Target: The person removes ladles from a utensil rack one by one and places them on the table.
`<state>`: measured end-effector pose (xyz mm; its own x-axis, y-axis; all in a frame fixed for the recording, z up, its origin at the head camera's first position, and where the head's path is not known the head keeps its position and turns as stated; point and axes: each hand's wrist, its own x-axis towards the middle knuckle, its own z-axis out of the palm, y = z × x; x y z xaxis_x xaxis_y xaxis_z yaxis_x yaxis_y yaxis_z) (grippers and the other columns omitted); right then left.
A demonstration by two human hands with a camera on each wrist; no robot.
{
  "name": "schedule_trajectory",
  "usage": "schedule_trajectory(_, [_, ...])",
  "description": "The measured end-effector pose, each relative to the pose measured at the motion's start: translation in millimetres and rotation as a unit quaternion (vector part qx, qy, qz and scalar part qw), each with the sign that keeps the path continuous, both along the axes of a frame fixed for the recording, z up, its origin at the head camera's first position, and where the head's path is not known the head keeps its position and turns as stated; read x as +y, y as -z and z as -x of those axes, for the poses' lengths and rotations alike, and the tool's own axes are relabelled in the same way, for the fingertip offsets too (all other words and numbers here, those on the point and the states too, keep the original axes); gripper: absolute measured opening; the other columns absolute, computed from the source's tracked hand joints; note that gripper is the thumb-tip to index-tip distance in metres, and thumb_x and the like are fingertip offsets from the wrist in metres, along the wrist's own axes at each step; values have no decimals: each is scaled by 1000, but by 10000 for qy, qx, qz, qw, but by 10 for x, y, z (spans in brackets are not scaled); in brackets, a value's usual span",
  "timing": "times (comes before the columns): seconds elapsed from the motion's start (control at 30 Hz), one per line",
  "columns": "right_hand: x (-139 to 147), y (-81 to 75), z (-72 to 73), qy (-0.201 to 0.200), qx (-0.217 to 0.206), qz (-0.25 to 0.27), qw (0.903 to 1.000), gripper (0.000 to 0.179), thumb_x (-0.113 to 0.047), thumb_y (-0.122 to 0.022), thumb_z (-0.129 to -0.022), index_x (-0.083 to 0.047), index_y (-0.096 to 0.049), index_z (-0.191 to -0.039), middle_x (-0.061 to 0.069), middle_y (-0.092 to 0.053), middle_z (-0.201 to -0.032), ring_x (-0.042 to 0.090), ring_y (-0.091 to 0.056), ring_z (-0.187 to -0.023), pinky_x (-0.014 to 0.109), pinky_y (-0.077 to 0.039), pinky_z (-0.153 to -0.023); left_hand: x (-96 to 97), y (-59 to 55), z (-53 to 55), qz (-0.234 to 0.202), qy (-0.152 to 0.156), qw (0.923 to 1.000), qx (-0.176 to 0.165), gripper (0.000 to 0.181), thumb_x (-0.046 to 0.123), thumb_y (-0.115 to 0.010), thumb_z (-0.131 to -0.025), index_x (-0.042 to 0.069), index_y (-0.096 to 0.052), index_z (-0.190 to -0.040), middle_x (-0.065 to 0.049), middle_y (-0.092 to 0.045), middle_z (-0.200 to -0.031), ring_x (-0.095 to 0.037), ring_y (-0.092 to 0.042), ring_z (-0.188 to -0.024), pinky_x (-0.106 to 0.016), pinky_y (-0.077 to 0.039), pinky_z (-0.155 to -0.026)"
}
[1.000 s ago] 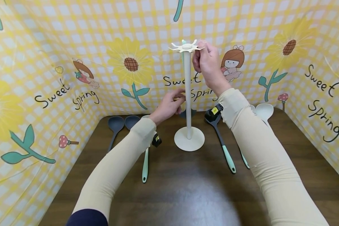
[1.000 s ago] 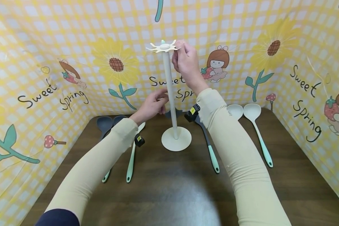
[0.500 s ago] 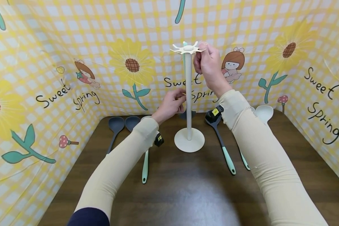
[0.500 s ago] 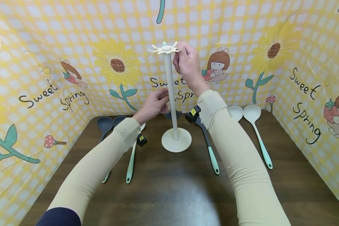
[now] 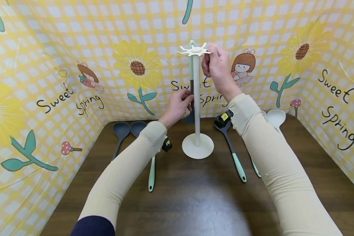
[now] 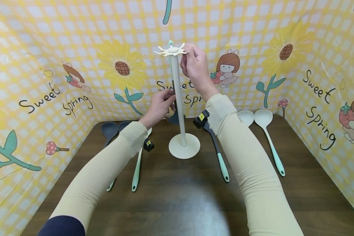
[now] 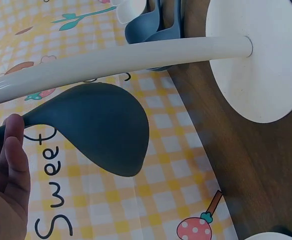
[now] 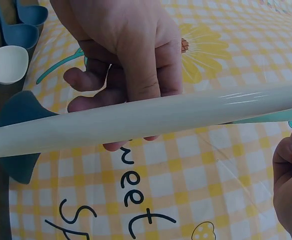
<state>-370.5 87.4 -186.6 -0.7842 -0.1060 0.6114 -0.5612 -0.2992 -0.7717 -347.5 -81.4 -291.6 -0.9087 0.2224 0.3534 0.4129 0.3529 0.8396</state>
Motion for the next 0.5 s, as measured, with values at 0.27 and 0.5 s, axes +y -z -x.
schedule_trajectory(0.27, [-12, -2, -20, 35, -45, -9, 10000, 43, -16, -36, -109, -6, -42, -68, 6, -40, -51, 18, -31, -41, 26, -25, -41, -23, -10, 24, -68, -228, 9996, -144, 20, 21, -55, -105, 3, -63, -107, -11, -73, -92, -28, -66, -66, -29, -49, -55])
schedule_trajectory(0.5, [-11, -12, -15, 103, -103, -87, 9999, 43, -17, -35, -109, -6, -42, -68, 5, -39, -51, 17, -32, -42, 26, -25, -41, -154, 114, -18, 228, -31, 9996, -164, 20, 17, -53, -105, 0, -62, -109, -13, -73, -97, -29, -66, -71, -37, -54, -64])
